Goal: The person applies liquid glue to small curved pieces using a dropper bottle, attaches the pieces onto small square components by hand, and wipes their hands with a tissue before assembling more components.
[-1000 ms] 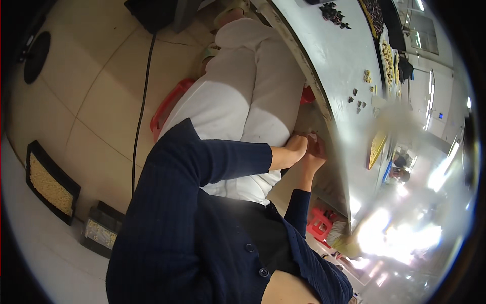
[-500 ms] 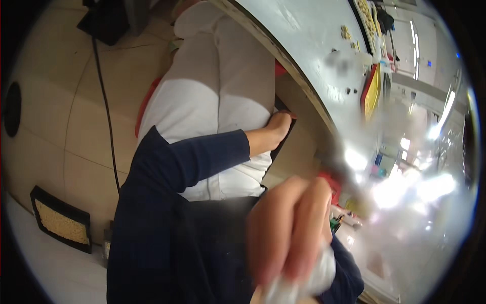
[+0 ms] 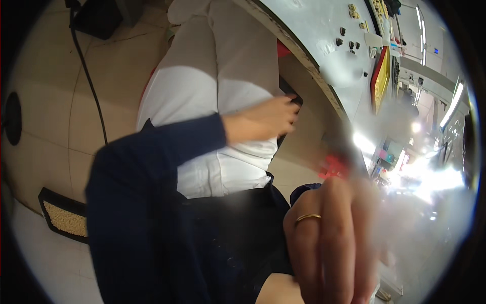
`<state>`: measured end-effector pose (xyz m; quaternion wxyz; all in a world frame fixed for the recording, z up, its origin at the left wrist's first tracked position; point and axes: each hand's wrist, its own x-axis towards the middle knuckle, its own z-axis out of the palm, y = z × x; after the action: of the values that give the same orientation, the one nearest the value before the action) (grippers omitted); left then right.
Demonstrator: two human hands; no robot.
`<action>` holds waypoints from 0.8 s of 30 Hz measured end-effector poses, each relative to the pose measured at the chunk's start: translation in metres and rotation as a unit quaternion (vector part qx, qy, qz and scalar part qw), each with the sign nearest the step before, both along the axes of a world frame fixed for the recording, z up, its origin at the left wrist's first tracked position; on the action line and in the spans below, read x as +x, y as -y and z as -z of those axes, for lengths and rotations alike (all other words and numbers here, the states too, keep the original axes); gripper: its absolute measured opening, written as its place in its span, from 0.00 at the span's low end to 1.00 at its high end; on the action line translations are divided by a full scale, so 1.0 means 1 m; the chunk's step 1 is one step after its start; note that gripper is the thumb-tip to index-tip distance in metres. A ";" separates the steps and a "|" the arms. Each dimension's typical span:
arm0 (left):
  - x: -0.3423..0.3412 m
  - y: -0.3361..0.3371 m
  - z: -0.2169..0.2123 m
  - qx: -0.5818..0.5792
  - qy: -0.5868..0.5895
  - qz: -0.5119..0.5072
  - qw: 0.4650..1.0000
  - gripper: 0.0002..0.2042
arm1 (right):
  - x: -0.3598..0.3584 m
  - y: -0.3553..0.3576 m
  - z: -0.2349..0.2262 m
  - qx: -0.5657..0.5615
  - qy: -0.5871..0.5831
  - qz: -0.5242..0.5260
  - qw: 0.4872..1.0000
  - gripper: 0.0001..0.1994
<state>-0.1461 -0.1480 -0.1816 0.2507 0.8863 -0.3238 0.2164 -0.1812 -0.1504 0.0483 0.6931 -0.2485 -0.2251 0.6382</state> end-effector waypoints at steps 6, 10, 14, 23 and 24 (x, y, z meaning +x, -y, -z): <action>0.020 -0.174 0.028 -0.086 -0.121 -0.367 0.918 0.19 | -0.001 0.006 -0.005 0.036 -0.005 0.066 0.997 0.02; 0.040 -0.132 0.055 -0.004 -0.125 -0.466 0.876 0.18 | -0.001 -0.003 0.021 0.103 -0.021 0.021 0.994 0.09; 0.044 -0.079 -0.003 -0.295 -0.040 -0.383 0.874 0.16 | -0.008 -0.005 0.019 0.104 -0.155 0.025 0.982 0.12; 0.079 -0.070 0.016 -0.290 -0.043 -0.358 0.887 0.15 | 0.023 0.022 0.010 0.020 -0.038 0.042 0.998 0.02; 0.080 -0.072 0.020 -0.277 -0.019 -0.364 0.889 0.14 | 0.024 0.027 0.018 0.065 -0.011 0.019 0.998 0.02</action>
<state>-0.0661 -0.0759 -0.2017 0.3960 0.8404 0.0992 0.3565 -0.1572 -0.1774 0.0299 0.7219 -0.2001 -0.2539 0.6118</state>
